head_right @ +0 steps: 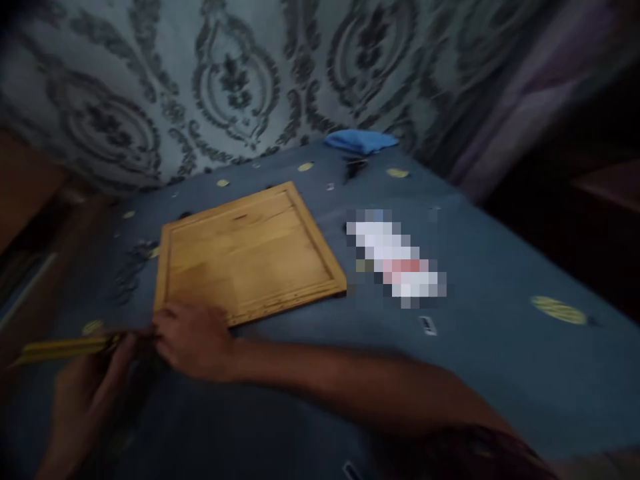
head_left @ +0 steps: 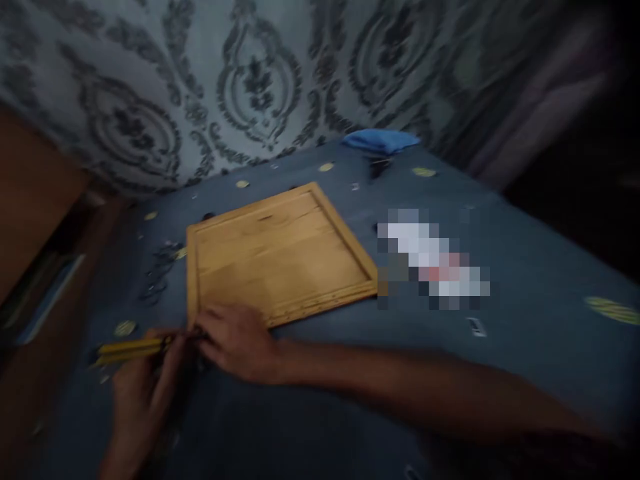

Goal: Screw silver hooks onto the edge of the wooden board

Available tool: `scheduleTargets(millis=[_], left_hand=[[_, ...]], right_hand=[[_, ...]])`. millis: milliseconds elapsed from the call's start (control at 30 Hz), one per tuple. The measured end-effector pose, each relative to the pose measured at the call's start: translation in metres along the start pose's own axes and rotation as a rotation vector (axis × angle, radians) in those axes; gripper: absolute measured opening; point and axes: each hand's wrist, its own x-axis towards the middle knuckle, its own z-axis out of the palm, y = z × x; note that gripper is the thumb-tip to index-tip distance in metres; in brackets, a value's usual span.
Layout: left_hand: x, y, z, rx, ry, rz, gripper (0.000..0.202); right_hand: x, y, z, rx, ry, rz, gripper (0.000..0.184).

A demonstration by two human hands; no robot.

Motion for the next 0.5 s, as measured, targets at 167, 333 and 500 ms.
scheduleTargets(millis=[167, 333, 500], left_hand=[[0.004, 0.010, -0.001, -0.056, -0.030, -0.104, 0.034], [0.009, 0.015, -0.001, -0.224, -0.044, -0.156, 0.023], [0.007, 0.009, 0.001, -0.297, -0.084, -0.218, 0.025]], right_hand=[[-0.005, 0.000, 0.004, 0.180, 0.061, 0.054, 0.030], [-0.005, 0.003, 0.004, 0.377, 0.118, 0.047, 0.036], [-0.014, 0.006, 0.000, 0.424, 0.235, -0.023, 0.026]])
